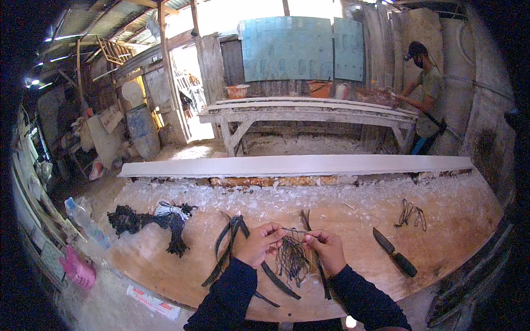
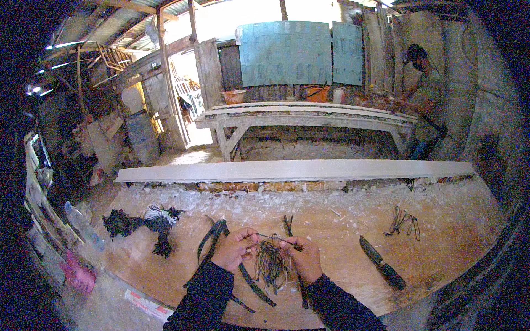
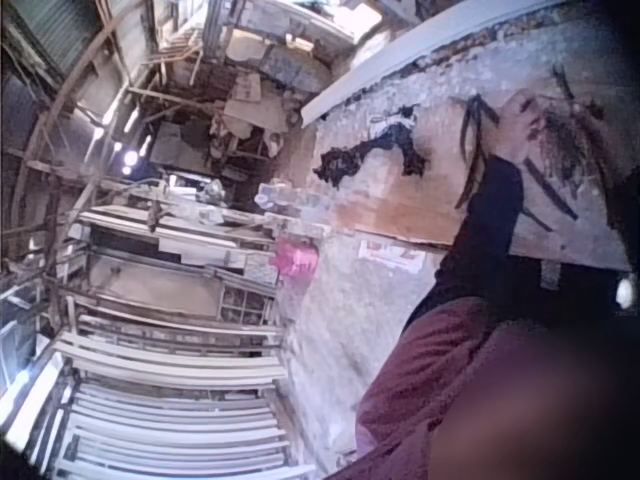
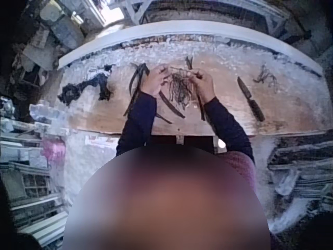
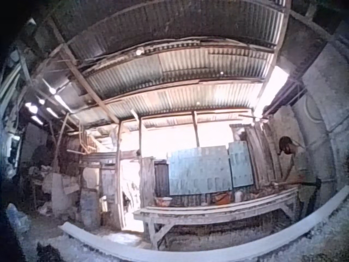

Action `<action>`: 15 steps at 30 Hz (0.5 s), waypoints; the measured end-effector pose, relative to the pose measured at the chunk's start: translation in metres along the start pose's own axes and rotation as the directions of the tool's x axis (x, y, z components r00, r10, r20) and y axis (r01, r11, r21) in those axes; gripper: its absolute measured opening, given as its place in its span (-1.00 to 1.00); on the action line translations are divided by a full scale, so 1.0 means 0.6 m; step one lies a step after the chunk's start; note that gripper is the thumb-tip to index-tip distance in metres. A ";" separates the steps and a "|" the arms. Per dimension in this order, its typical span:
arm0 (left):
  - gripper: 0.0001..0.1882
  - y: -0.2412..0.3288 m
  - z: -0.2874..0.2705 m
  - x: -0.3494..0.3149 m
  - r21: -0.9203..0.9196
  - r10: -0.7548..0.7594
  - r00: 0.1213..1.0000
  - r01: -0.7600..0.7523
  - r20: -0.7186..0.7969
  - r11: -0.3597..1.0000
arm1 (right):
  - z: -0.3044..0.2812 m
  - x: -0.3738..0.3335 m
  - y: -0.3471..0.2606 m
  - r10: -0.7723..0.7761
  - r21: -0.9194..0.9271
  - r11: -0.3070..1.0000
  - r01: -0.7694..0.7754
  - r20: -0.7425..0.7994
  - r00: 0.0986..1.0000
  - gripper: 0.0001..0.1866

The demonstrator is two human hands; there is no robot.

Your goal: The person ties black rubber bands into loops by hand on a wooden workbench. They repeatedly pick up bands, form loops, and place them into a growing pile.

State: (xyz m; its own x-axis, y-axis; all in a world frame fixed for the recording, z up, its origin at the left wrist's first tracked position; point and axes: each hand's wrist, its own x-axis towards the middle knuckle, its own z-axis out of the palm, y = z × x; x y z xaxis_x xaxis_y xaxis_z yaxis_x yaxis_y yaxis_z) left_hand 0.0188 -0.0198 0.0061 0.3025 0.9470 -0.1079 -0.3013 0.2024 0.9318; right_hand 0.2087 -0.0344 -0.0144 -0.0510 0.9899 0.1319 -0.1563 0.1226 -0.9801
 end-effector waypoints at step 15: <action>-0.84 -0.014 -0.225 0.052 -0.185 0.464 0.693 -0.645 -0.552 0.742 | 0.025 -0.073 -0.038 -0.364 -0.633 0.387 0.670 0.563 0.742 -0.75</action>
State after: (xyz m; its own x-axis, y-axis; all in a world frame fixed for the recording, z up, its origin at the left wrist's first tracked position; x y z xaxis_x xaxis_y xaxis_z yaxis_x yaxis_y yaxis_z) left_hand -0.0910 0.0417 -0.0520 -0.4296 0.8876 0.1664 -0.5858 -0.4141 0.6967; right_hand 0.1997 -0.0818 0.0046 -0.5365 0.6500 0.5382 0.5300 0.7558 -0.3845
